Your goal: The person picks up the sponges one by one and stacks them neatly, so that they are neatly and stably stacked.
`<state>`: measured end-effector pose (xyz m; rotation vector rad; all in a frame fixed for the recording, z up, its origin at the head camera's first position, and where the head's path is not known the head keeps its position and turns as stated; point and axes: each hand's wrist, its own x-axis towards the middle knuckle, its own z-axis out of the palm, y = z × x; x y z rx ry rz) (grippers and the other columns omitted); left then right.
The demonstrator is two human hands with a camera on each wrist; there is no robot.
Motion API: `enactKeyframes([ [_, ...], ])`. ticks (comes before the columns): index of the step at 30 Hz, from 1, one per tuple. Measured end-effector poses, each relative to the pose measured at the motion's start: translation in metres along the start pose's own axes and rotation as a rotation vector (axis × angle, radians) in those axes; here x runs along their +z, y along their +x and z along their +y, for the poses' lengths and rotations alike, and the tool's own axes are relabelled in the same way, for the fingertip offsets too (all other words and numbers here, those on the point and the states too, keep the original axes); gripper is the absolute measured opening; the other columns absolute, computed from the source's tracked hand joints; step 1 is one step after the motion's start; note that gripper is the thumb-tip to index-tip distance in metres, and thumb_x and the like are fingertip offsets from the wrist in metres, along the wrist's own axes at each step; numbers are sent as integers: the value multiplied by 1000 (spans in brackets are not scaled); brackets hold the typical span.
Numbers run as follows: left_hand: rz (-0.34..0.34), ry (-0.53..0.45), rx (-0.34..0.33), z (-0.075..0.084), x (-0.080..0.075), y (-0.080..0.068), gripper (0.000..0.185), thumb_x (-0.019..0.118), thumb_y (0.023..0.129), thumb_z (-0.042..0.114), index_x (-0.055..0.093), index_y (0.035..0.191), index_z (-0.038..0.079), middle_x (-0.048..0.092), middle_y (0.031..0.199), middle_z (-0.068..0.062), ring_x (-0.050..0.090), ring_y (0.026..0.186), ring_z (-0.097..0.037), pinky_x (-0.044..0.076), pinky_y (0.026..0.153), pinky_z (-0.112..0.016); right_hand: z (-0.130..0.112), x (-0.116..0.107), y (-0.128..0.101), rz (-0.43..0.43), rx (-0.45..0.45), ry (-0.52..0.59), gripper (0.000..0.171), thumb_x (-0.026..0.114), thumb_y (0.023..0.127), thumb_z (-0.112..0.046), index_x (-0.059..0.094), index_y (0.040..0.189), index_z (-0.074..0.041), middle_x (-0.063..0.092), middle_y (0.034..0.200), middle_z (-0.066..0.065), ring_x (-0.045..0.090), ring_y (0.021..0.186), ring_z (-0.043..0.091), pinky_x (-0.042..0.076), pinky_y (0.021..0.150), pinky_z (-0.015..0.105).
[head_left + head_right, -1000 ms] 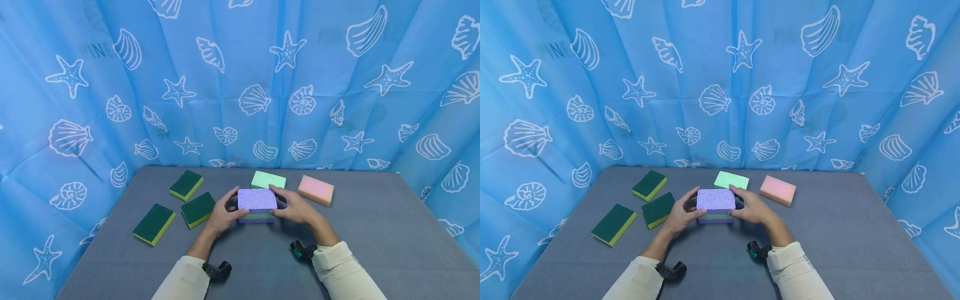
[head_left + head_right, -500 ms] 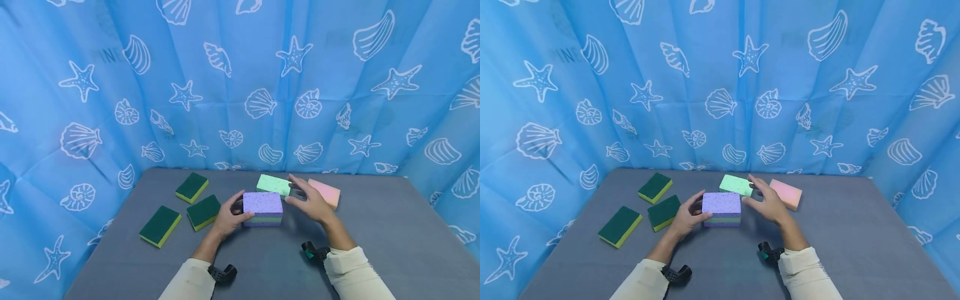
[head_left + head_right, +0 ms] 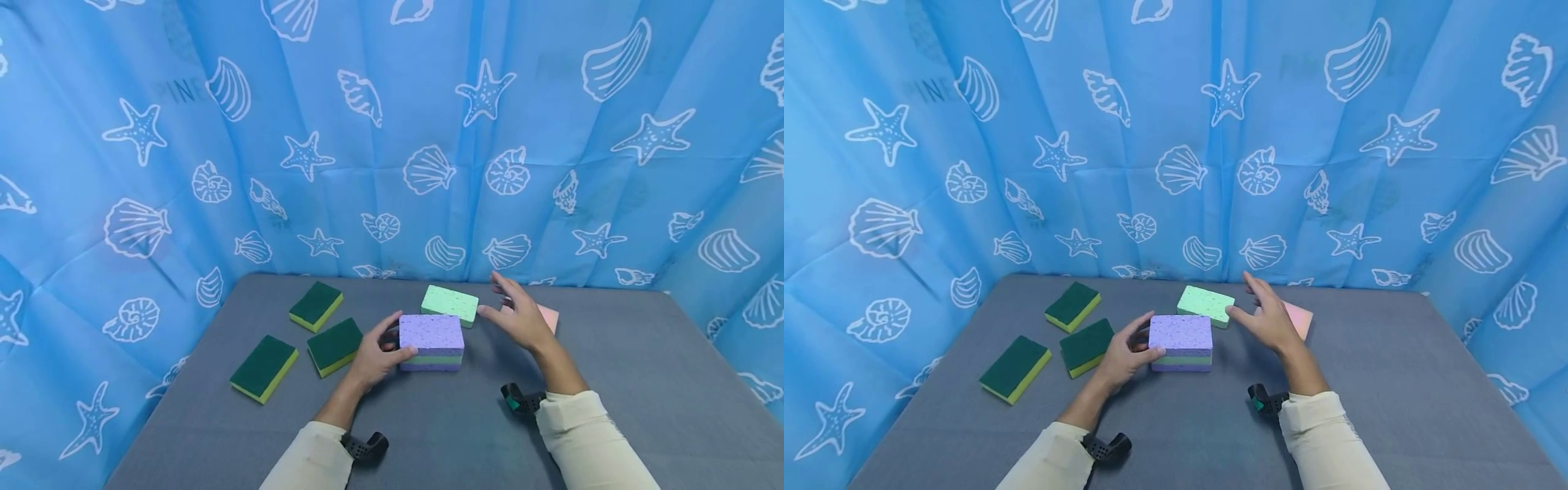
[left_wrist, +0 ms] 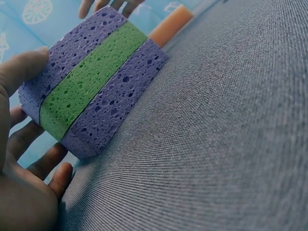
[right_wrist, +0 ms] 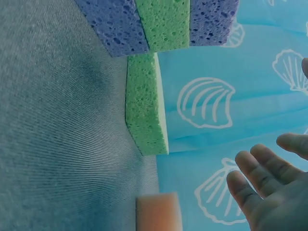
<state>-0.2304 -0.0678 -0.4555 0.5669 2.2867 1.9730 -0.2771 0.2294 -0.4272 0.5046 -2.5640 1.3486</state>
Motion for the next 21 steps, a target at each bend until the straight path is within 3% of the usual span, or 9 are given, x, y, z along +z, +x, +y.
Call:
enactKeyframes([
  [11, 3, 6, -4, 0, 0, 0, 70, 72, 87, 7, 37, 147, 0, 44, 140, -24, 42, 124, -41, 33, 99, -59, 10, 6, 11, -13, 114, 40, 86, 67, 91, -37, 17, 155, -8, 22, 155, 18, 29, 137, 38, 28, 107, 53],
  [21, -4, 10, 4, -1, 0, 1, 69, 71, 87, 5, 37, 147, 0, 45, 140, -24, 42, 124, -40, 34, 99, -59, 21, 15, 20, -72, 168, 51, 89, 66, 91, -33, 11, 155, -6, 12, 157, 20, 24, 138, 41, 28, 106, 55],
])
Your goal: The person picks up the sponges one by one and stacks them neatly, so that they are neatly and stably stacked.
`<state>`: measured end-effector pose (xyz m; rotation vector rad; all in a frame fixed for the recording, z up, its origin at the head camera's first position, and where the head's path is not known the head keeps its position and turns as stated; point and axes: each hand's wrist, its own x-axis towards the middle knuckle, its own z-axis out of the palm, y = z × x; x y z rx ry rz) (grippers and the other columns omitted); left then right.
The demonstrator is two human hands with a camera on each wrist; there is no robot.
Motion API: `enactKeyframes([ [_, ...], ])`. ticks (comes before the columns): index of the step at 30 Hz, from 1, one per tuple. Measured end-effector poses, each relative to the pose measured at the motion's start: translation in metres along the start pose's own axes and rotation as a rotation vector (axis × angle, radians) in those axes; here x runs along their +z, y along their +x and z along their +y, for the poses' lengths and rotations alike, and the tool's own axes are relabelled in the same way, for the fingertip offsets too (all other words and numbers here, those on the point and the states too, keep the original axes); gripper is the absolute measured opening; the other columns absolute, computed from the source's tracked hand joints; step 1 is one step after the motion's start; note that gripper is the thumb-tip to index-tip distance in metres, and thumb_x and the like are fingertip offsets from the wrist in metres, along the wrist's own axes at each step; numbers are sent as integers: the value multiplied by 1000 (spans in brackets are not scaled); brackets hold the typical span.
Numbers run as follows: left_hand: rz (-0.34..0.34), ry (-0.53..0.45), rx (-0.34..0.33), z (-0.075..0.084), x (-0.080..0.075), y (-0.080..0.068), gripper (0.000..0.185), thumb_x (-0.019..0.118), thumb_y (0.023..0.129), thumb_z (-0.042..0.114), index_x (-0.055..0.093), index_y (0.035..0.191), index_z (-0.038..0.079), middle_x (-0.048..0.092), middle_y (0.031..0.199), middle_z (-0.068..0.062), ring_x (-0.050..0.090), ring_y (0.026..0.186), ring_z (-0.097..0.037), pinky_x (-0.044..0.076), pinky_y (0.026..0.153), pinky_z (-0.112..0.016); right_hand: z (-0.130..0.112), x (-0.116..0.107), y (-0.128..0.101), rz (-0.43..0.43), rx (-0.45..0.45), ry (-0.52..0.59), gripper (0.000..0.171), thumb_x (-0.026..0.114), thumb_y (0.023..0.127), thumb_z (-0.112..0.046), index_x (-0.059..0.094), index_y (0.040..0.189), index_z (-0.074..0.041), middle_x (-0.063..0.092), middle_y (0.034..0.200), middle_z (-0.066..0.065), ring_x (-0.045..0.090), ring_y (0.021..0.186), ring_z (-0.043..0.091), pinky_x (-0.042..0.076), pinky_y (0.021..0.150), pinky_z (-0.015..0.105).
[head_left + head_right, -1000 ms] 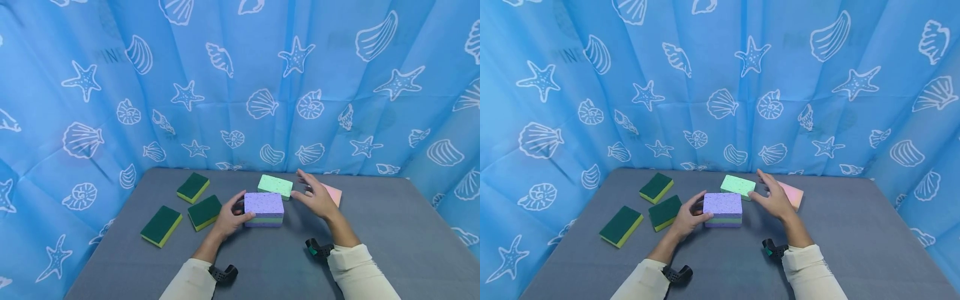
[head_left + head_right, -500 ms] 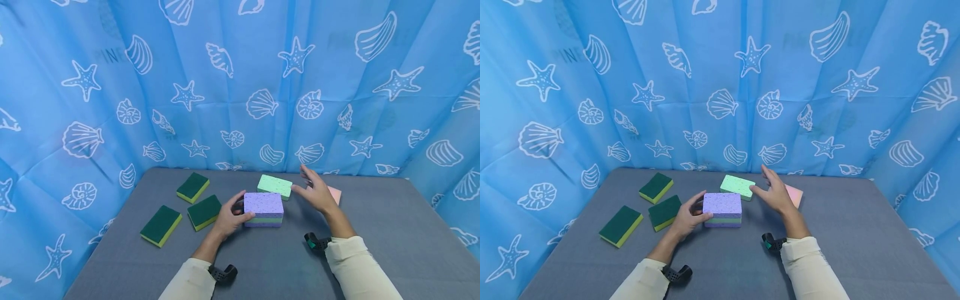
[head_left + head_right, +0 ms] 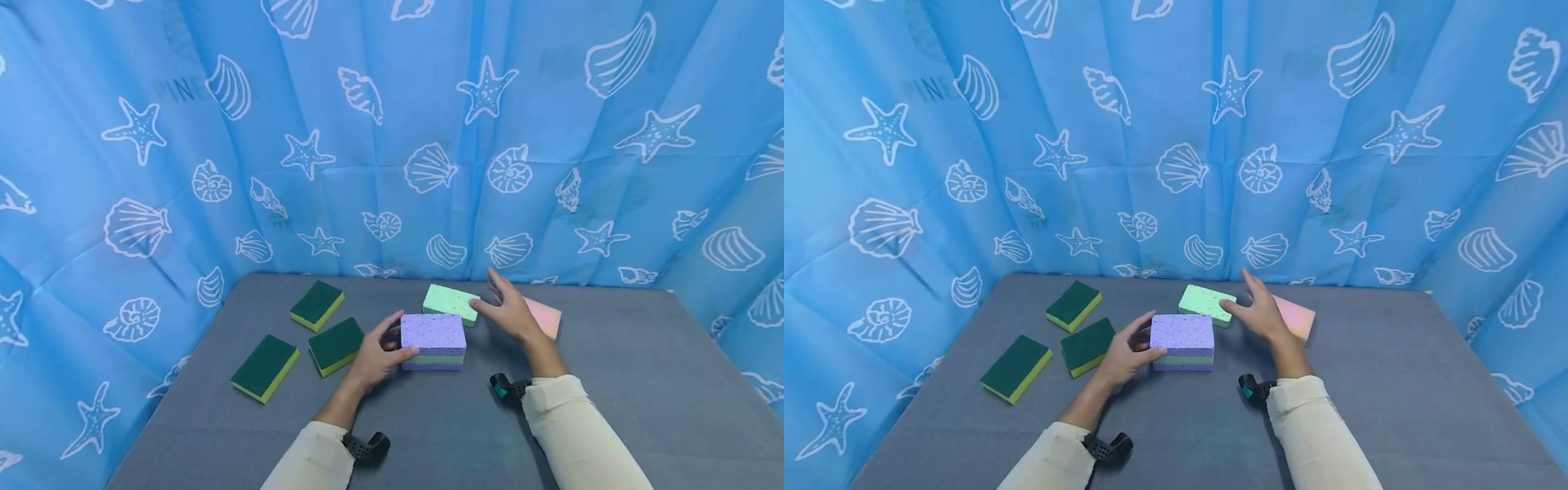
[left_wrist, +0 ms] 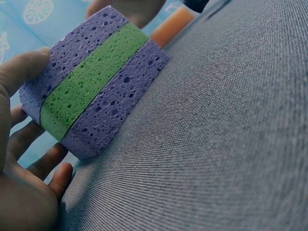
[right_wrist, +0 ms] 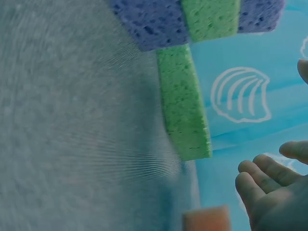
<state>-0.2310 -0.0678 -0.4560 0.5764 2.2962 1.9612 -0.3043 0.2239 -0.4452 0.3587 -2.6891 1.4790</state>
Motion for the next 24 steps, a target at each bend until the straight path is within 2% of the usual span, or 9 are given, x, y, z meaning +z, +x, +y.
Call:
enactKeyframes([
  [4, -3, -4, 5, 2, 0, 0, 69, 70, 87, 5, 37, 147, 0, 44, 140, -24, 42, 124, -41, 33, 99, -60, 5, 3, 3, -39, 30, 0, 93, 66, 91, -37, 7, 155, -4, 8, 157, 23, 23, 137, 45, 29, 104, 58],
  [10, -11, -8, -3, 2, 1, 0, 69, 70, 88, 5, 36, 147, 0, 43, 140, -24, 41, 125, -41, 33, 99, -60, 11, 7, 6, -67, 28, -14, 95, 67, 90, -38, 7, 154, 1, 9, 155, 27, 22, 136, 48, 28, 104, 58],
  [18, -11, -18, -12, 1, 0, 1, 69, 71, 87, 6, 37, 147, 1, 43, 141, -23, 41, 125, -40, 33, 99, -60, 15, 14, 10, -85, -4, -259, 97, 72, 85, -38, 18, 149, 10, 21, 148, 36, 20, 135, 51, 24, 103, 63],
  [24, -9, -20, -20, 0, -1, 1, 69, 71, 88, 6, 37, 147, 2, 43, 142, -22, 41, 126, -40, 32, 100, -59, 14, 19, 13, -137, -24, -327, 91, 72, 86, -28, 19, 146, 15, 24, 146, 37, 22, 134, 51, 23, 105, 60],
])
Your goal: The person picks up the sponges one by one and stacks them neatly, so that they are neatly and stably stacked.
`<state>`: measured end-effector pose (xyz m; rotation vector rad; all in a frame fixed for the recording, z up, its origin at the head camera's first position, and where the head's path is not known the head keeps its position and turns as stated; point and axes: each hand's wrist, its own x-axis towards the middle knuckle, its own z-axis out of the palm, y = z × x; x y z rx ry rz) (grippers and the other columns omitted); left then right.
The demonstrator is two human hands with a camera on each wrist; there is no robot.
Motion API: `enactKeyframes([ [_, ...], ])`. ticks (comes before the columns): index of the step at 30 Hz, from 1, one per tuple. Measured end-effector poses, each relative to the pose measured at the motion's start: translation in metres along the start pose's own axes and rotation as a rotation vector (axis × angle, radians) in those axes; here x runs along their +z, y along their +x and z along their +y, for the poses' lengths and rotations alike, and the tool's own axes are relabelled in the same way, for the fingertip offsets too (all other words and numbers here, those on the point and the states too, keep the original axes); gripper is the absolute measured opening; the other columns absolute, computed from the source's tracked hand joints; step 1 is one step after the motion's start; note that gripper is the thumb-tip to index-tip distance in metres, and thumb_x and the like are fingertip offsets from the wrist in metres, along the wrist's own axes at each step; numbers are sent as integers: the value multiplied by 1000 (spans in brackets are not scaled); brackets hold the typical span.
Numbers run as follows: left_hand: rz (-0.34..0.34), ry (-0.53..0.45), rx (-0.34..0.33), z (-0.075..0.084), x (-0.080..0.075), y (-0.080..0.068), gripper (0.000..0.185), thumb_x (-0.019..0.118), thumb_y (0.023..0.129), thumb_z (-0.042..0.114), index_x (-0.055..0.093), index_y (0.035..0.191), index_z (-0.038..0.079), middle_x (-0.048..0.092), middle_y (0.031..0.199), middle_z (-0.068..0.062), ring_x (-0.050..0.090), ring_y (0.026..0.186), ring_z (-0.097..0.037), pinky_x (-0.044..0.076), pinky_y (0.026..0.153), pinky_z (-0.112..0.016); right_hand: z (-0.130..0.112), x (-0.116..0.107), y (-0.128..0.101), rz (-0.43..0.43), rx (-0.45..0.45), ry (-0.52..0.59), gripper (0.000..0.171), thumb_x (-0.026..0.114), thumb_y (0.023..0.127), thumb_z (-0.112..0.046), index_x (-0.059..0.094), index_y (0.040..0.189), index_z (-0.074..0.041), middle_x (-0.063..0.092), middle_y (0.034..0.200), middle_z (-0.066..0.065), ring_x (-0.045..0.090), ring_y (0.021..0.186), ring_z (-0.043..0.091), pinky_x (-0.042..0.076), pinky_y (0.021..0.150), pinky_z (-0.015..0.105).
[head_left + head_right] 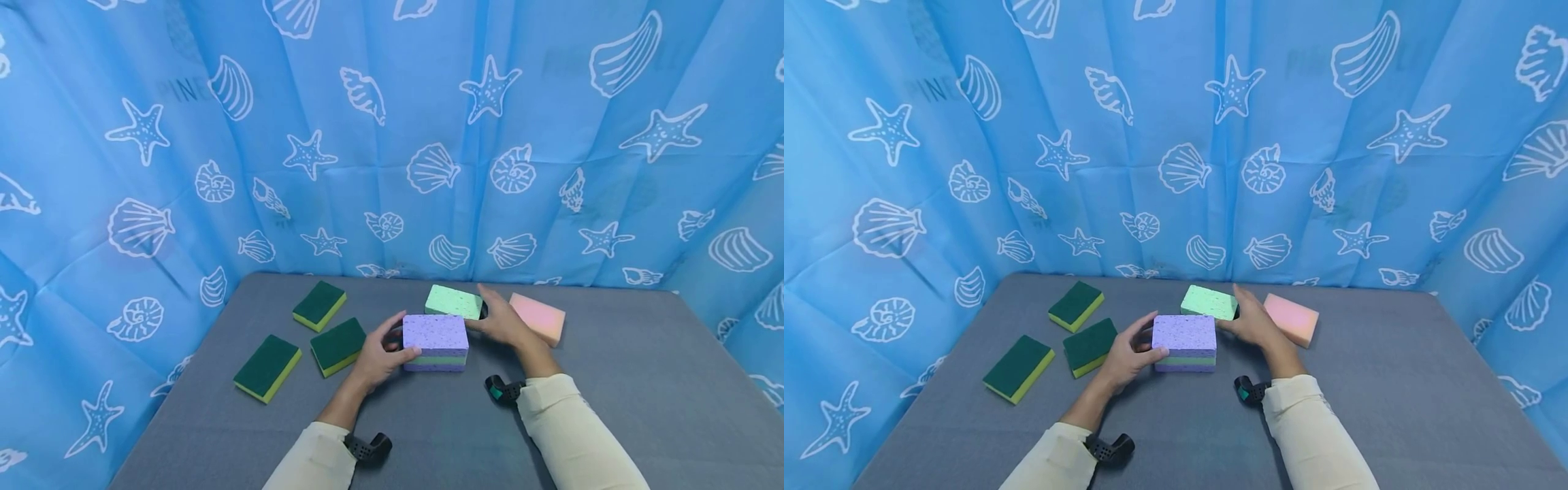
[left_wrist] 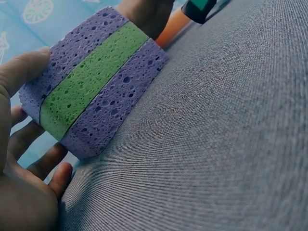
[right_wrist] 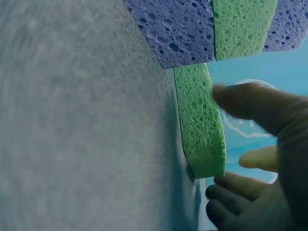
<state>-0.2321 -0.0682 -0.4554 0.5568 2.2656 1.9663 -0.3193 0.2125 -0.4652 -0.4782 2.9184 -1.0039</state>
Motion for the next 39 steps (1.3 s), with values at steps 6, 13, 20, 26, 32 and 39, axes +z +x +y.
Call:
enactKeyframes([
  [6, 0, 7, 0, 0, 0, -1, 69, 71, 88, 7, 37, 147, 2, 43, 142, -22, 41, 126, -39, 33, 100, -59, -4, 3, 3, -36, 23, -51, 87, 72, 87, -24, 21, 145, 16, 30, 143, 38, 28, 132, 50, 26, 105, 58],
  [13, 5, 11, 3, 4, 0, -2, 68, 70, 88, 7, 37, 147, 1, 43, 141, -23, 42, 125, -40, 33, 99, -59, -5, 6, 5, -10, 104, -75, 81, 71, 87, -24, 28, 145, 13, 33, 142, 36, 32, 130, 49, 29, 104, 57],
  [20, 8, 23, -8, -7, 1, 2, 69, 71, 88, 6, 37, 147, 1, 43, 142, -23, 42, 125, -40, 33, 99, -59, -3, 5, 1, 73, 114, -34, 77, 73, 85, -22, 35, 144, 10, 39, 140, 33, 36, 128, 48, 30, 103, 57],
  [26, 33, 18, -11, -32, 2, 10, 71, 73, 87, 10, 38, 149, 9, 43, 143, -17, 42, 126, -35, 34, 99, -56, -2, 3, -2, 106, 122, 13, 78, 73, 85, -24, 34, 146, 6, 36, 143, 31, 33, 130, 48, 28, 103, 59],
  [32, 49, 26, 5, -34, 2, 9, 70, 76, 85, 18, 42, 147, 15, 47, 141, -12, 44, 125, -31, 36, 100, -53, -5, -1, -5, 143, 92, 34, 76, 73, 84, -21, 36, 145, 7, 38, 142, 31, 34, 129, 48, 30, 102, 60],
  [39, 51, 30, -18, -35, 2, 10, 71, 75, 86, 17, 41, 148, 14, 46, 142, -13, 43, 126, -31, 36, 100, -53, -8, -8, -11, 177, 89, 33, 76, 72, 85, -20, 34, 145, 8, 37, 143, 31, 34, 130, 47, 30, 102, 58],
])
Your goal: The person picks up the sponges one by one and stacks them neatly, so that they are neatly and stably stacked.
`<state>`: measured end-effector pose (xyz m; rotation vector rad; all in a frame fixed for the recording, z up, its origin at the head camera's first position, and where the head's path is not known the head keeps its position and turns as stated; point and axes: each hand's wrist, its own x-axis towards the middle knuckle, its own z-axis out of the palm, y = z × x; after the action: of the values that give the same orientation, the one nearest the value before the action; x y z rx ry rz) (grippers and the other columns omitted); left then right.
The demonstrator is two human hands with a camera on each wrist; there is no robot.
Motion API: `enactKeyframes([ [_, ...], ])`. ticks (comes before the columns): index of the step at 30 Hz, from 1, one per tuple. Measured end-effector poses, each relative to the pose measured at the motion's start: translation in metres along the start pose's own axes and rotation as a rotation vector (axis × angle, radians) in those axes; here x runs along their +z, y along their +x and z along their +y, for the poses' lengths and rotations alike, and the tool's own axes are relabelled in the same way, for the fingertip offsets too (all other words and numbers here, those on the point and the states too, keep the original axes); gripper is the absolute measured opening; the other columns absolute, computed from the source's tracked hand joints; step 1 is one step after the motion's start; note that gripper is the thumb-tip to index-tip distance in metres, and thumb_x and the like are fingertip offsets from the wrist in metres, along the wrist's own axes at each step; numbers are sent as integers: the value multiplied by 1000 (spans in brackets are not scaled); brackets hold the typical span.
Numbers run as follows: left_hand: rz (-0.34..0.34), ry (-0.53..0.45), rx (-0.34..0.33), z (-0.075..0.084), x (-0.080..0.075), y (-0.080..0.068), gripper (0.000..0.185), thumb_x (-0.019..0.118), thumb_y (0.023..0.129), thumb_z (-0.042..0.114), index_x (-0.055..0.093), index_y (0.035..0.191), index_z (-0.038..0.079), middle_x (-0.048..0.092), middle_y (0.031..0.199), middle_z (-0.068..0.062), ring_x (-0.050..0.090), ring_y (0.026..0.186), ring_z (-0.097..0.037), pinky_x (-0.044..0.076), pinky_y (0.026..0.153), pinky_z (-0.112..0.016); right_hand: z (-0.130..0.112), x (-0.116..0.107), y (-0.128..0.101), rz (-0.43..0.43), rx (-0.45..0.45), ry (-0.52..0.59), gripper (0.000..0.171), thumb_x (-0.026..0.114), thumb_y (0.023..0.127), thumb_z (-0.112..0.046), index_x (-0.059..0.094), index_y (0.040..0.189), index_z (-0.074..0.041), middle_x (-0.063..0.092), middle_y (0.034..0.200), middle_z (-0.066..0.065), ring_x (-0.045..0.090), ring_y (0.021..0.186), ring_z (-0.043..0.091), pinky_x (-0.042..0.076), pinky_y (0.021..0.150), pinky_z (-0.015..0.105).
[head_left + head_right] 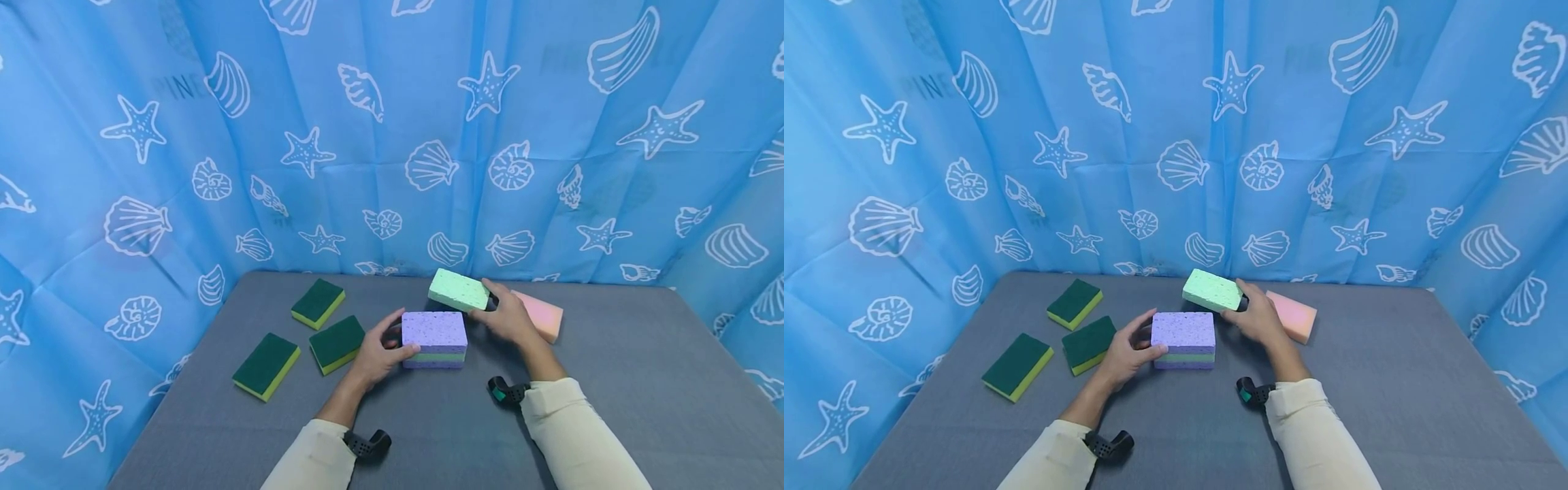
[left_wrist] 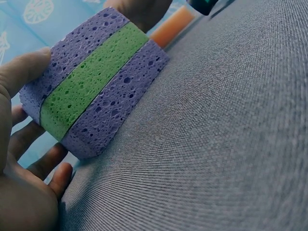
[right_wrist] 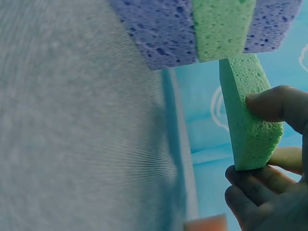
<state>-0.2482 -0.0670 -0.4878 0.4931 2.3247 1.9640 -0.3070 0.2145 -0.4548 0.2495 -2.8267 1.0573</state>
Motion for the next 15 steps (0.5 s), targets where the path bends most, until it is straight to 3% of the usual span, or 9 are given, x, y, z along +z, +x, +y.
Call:
enactKeyframes([
  [4, -11, -5, -6, 5, 0, 0, 72, 74, 86, 11, 38, 149, 10, 43, 144, -17, 41, 128, -36, 34, 101, -56, -3, -6, -4, 21, -2, 26, 77, 73, 84, -19, 34, 145, 8, 36, 143, 31, 34, 130, 47, 30, 102, 59],
  [11, -37, -1, 3, 36, -2, -11, 69, 71, 88, 8, 37, 147, 1, 43, 141, -24, 42, 126, -40, 34, 100, -58, -14, -17, -14, 63, -57, 90, 78, 74, 83, -15, 33, 145, 10, 39, 141, 30, 41, 125, 43, 37, 99, 55],
  [15, -36, -8, 7, 38, -2, -12, 68, 71, 88, 8, 38, 147, 1, 43, 141, -24, 42, 126, -40, 34, 99, -59, -20, -24, -19, 81, -100, 109, 77, 74, 83, -12, 33, 145, 11, 40, 139, 29, 43, 124, 42, 38, 99, 54],
])
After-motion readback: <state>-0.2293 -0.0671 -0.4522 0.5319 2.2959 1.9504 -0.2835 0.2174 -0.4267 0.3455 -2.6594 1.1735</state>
